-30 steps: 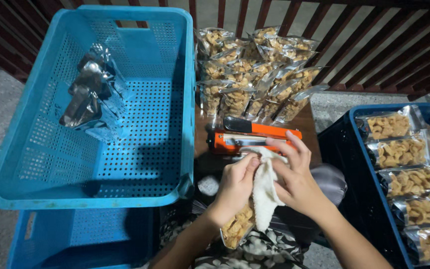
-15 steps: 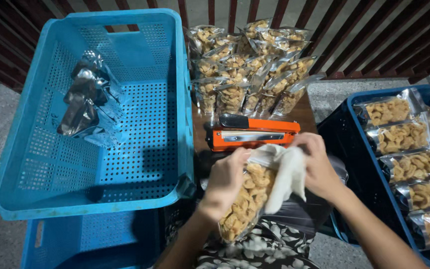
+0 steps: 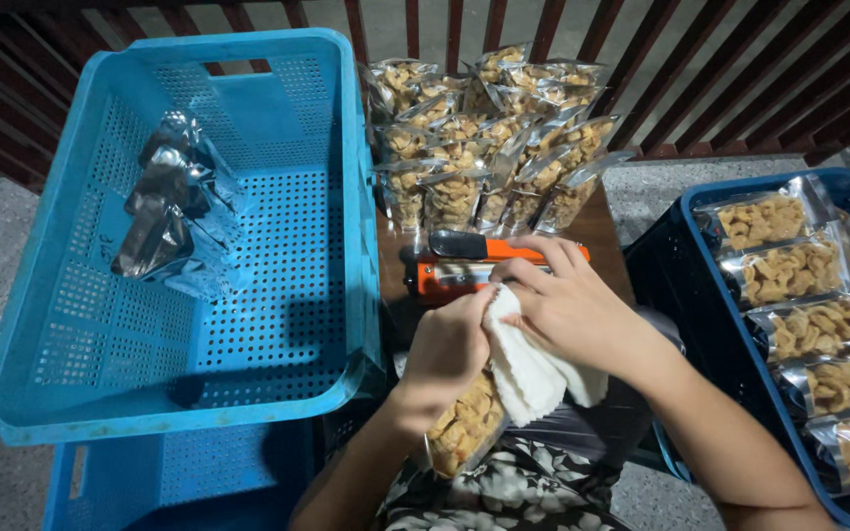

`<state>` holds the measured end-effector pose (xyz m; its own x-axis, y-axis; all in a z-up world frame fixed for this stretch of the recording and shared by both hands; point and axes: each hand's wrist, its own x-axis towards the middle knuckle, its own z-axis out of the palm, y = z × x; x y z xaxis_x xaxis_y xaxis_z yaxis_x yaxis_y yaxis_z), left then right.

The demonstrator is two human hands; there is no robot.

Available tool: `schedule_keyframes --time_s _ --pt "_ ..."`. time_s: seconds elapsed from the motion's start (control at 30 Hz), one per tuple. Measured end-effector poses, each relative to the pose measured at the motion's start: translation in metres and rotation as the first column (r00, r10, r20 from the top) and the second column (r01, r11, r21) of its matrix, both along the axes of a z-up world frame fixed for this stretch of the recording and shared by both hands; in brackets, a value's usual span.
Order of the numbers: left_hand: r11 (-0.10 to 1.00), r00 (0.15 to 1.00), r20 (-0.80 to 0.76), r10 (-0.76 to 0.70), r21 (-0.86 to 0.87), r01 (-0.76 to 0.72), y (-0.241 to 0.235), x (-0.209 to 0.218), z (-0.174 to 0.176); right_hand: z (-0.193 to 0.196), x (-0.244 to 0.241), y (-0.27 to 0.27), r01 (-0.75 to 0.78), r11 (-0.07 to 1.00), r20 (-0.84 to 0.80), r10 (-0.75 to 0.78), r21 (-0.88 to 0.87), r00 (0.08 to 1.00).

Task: The person wipes clear plastic bags filled with snacks using a white cloth, then uses an orange handheld sealer to seal the bags. The sealed bags are placed into a blue basket.

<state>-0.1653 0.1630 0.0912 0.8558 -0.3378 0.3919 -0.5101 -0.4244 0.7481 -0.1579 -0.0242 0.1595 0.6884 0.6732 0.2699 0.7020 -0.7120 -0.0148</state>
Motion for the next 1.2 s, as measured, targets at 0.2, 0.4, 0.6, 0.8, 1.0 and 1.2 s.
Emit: schedule_keyframes --time_s 0.2,0.4,0.6,0.8,1.0,1.2 --pt "0.998 0.999 0.032 0.008 -0.064 -0.006 0.003 0.001 0.008 -0.022 -0.001 -0.01 -0.045 0.993 0.111 0.033 0.11 0.993" --pt "0.997 0.997 -0.016 0.076 0.01 -0.076 0.006 0.01 0.01 -0.057 -0.023 -0.04 0.119 0.976 0.2 -0.155 0.18 0.967" --pt "0.994 0.995 -0.046 0.093 0.067 -0.09 -0.003 0.009 0.015 -0.06 -0.033 -0.034 0.214 0.951 0.197 -0.26 0.225 0.945" --pt "1.0 0.998 0.064 0.005 -0.014 -0.004 -0.011 0.009 0.025 -0.034 -0.025 0.0 0.223 0.947 0.159 -0.263 0.229 0.952" --pt "0.995 0.992 0.091 0.091 -0.052 -0.087 0.005 0.026 0.026 -0.059 -0.025 -0.022 0.31 0.907 0.153 -0.362 0.284 0.92" --pt "0.966 0.966 0.12 0.23 -0.146 -0.212 -0.016 0.034 0.014 -0.166 -0.025 -0.017 0.585 0.053 -0.552 -0.27 0.81 0.789"
